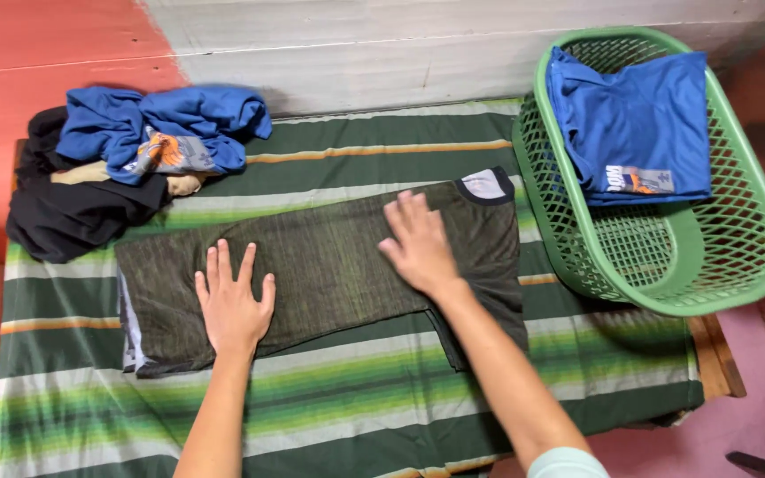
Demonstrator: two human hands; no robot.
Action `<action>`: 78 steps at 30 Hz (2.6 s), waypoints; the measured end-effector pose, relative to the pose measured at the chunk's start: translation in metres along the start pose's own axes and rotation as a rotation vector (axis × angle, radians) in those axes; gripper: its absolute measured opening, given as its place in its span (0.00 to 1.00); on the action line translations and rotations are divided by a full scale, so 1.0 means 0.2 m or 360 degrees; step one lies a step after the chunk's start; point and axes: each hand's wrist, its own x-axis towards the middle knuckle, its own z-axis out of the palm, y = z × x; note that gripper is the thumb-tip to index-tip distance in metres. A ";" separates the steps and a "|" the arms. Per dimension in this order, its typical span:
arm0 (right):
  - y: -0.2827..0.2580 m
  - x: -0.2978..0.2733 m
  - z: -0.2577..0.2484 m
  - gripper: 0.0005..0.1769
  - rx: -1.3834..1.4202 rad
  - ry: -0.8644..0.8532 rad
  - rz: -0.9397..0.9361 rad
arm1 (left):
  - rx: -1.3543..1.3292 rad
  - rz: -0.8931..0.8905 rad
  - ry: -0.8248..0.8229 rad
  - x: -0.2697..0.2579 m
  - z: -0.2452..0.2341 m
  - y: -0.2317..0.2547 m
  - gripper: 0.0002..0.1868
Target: Folding a t-shirt on a flat surface and placing it in a basket.
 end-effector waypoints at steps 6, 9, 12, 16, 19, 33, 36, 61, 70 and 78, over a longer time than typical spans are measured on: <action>-0.14 0.00 0.08 0.39 0.0003 0.0047 -0.0096 | -0.0159 0.0005 -0.0033 0.00 0.01 -0.05 0.30; -0.13 0.02 0.09 0.39 -0.0032 0.0079 -0.0091 | -0.0808 0.0106 -0.0010 -0.05 -0.03 -0.20 0.31; -0.13 -0.01 0.09 0.38 -0.0028 0.0081 -0.0096 | -0.0231 0.0237 -0.0105 -0.12 -0.16 -0.44 0.34; -0.14 0.00 0.09 0.37 -0.0030 0.0089 -0.0087 | 0.0089 0.0065 -0.0149 -0.13 -0.20 -0.72 0.35; -0.14 0.00 0.09 0.37 -0.0053 0.0088 -0.0073 | 0.0546 -0.0243 0.0020 -0.08 -0.17 -0.66 0.31; -0.14 0.01 0.10 0.37 -0.0018 0.0085 -0.0038 | 0.0082 -0.0211 -0.0003 0.18 -0.03 -0.50 0.39; -0.13 0.00 0.10 0.37 -0.0009 0.0090 -0.0042 | 0.0298 -0.0433 0.0165 0.16 0.04 -0.51 0.37; -0.13 0.02 0.10 0.38 -0.0013 0.0075 -0.0038 | -0.0123 -0.0088 -0.0029 0.11 0.04 -0.04 0.36; -0.42 0.06 0.16 0.40 -0.0418 -0.0111 -0.0201 | -0.0130 -0.0151 0.0087 0.09 0.04 -0.04 0.32; -0.25 0.07 0.11 0.39 -0.0018 -0.0006 -0.0211 | -0.0091 -0.0179 0.0068 0.09 0.03 -0.04 0.32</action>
